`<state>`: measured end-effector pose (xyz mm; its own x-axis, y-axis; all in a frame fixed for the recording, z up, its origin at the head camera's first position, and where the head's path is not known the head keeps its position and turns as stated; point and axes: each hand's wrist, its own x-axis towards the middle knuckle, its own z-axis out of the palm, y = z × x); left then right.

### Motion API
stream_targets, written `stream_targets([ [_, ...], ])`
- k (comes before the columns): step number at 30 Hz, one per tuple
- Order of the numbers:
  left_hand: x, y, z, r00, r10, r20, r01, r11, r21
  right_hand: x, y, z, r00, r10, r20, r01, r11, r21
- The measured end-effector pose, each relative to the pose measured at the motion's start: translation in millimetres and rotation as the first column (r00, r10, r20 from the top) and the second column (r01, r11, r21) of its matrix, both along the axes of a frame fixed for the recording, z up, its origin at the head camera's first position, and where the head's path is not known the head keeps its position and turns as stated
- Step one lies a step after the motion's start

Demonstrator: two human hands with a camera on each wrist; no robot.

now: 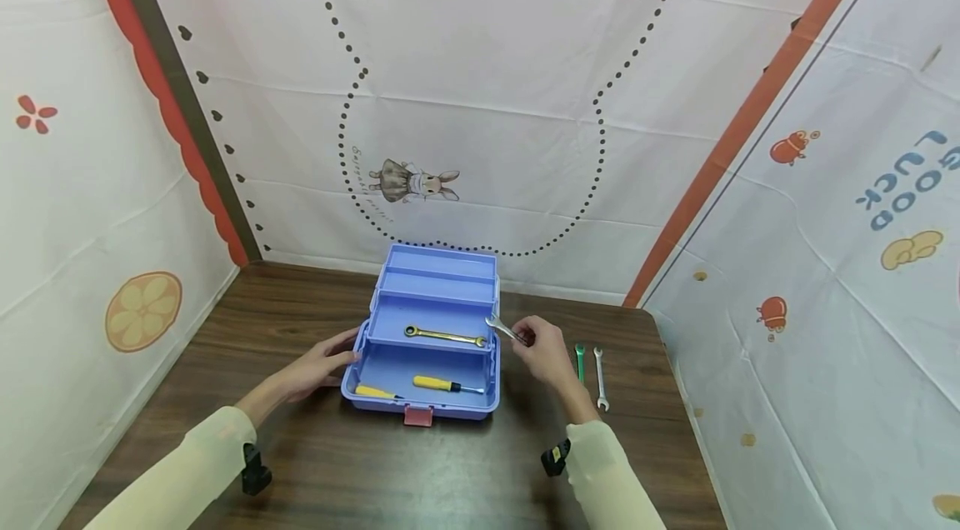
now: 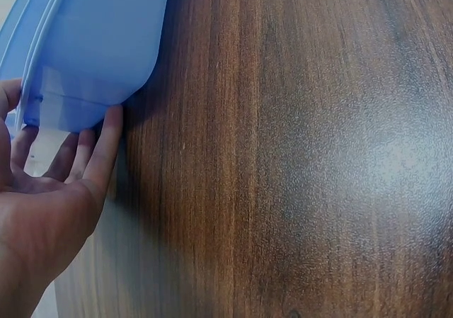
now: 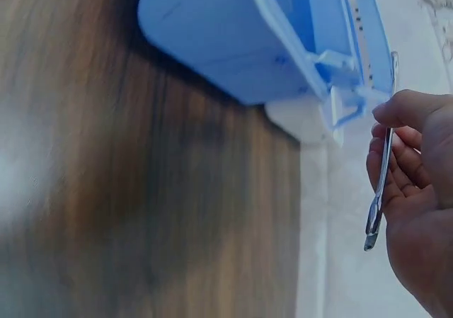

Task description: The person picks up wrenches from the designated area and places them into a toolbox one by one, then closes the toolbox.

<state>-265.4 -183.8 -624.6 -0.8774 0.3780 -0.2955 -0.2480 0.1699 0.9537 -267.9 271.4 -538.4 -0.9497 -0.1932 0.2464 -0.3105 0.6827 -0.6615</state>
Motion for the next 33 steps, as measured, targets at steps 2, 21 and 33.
stream_targets([
  [2, -0.5, -1, -1.7, 1.000, -0.008, -0.004, 0.008, 1.000, 0.000, -1.8, -7, 1.9, 1.000, 0.019, -0.015, -0.019, 1.000, 0.014],
  [21, -0.7, -1, -3.2, 1.000, -0.024, -0.004, 0.024, 1.000, -0.006, -13.0, -60, 7.2, 0.985, 0.163, -0.059, -0.157, 0.983, 0.093],
  [33, 0.3, -1, -2.3, 1.000, -0.019, -0.020, 0.020, 1.000, 0.003, -18.9, -87, 7.1, 0.976, 0.214, -0.052, -0.206, 0.971, 0.121],
])
